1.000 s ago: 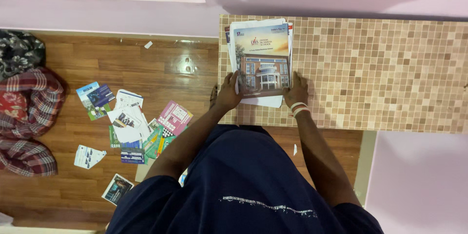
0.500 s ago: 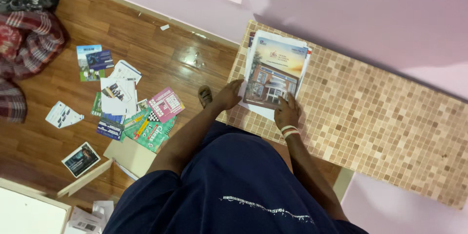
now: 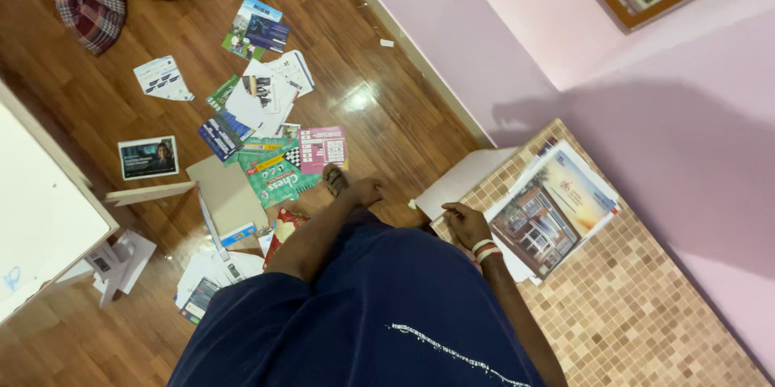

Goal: The person collects papers and a brochure from the floor, stacks them on a table, and then spreads a plaid blanket over the surface of the table.

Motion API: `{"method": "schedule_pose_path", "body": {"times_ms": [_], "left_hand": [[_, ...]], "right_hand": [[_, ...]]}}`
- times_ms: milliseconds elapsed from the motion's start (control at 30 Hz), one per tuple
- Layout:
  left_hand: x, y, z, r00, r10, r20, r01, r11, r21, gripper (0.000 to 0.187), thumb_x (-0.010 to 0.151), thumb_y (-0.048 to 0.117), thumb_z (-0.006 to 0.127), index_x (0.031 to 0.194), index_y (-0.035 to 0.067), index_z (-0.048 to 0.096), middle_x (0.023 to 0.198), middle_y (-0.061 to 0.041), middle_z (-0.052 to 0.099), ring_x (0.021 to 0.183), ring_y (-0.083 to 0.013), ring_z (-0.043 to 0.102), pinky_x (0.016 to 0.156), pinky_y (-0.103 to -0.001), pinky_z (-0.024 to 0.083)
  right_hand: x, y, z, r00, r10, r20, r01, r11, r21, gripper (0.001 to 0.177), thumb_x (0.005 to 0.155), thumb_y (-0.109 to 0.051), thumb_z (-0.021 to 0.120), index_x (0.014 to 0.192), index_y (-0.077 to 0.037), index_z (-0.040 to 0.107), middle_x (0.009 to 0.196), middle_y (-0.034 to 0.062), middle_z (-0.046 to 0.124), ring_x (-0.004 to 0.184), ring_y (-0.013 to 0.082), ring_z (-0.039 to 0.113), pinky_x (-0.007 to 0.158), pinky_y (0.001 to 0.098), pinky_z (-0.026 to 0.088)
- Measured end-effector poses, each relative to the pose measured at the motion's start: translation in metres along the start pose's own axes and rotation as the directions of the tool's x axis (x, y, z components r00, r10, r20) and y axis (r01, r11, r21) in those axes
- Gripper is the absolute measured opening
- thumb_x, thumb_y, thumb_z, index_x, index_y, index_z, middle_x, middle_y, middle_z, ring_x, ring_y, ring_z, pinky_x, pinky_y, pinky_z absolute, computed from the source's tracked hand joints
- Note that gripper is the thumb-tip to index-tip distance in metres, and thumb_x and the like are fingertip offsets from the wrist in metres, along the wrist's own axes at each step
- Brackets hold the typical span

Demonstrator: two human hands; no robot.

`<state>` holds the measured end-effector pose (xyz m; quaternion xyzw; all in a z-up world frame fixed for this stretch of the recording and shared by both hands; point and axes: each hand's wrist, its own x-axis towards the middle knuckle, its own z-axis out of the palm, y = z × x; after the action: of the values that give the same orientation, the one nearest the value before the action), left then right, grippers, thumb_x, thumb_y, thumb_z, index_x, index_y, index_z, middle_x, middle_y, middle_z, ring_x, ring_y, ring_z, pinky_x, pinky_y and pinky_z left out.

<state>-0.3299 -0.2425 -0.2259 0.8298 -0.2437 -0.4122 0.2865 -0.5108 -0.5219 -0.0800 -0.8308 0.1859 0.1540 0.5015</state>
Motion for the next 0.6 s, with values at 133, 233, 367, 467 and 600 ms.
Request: {"method": "schedule_pose_path", "body": {"times_ms": [133,233,367,467,600], "left_hand": [[-0.030,-0.108,-0.046,0.986,-0.087,0.144,0.039,0.950,0.309,0.044,0.090,0.047,0.071,0.112,0.010,0.078,0.109,-0.022,0.074,0.107,-0.0387,0.069,0.099,-0.047,0.052],[-0.059,-0.164,-0.095,0.988,-0.125,0.087,0.096,0.956,0.278,0.042,0.087,0.044,0.071,0.114,0.012,0.077,0.110,-0.020,0.074,0.107,-0.0370,0.069,0.098,-0.047,0.052],[-0.102,-0.190,-0.161,0.913,-0.409,-0.019,0.406,0.911,-0.073,0.048,0.077,0.036,0.079,0.120,0.014,0.072,0.114,-0.016,0.074,0.107,-0.0319,0.071,0.093,-0.041,0.056],[-0.122,-0.198,-0.204,0.897,-0.429,-0.105,0.414,0.900,-0.137,0.043,0.083,0.035,0.077,0.121,0.015,0.074,0.110,-0.016,0.077,0.105,-0.0304,0.073,0.095,-0.039,0.056],[-0.130,-0.202,-0.217,0.838,-0.440,-0.322,0.328,0.879,-0.345,0.043,0.081,0.031,0.079,0.119,0.012,0.076,0.110,-0.015,0.075,0.101,-0.0302,0.071,0.092,-0.041,0.055]], "right_hand": [[0.061,-0.048,0.046,0.992,0.106,0.072,-0.103,0.994,-0.043,0.031,0.095,-0.023,0.067,0.123,-0.010,0.073,0.099,0.0088,0.080,0.087,0.0180,0.076,0.081,0.0317,0.060],[0.107,-0.074,0.081,0.990,0.073,0.123,-0.071,0.997,-0.026,0.033,0.095,-0.020,0.062,0.125,-0.009,0.071,0.102,0.0072,0.081,0.084,0.0178,0.078,0.081,0.0300,0.061],[0.159,-0.092,0.106,0.972,0.068,0.223,-0.045,0.993,-0.107,0.035,0.096,-0.025,0.067,0.126,-0.009,0.070,0.103,0.0093,0.079,0.086,0.0174,0.077,0.079,0.0318,0.060],[0.190,-0.112,0.105,0.949,0.130,0.288,-0.058,0.968,-0.244,0.036,0.092,-0.024,0.071,0.126,-0.009,0.070,0.104,0.0101,0.078,0.082,0.0194,0.077,0.077,0.0327,0.060],[0.221,-0.135,0.094,0.839,0.420,0.345,-0.193,0.825,-0.532,0.034,0.094,-0.021,0.069,0.127,-0.014,0.073,0.098,0.0129,0.083,0.083,0.0162,0.077,0.079,0.0311,0.057]]}}
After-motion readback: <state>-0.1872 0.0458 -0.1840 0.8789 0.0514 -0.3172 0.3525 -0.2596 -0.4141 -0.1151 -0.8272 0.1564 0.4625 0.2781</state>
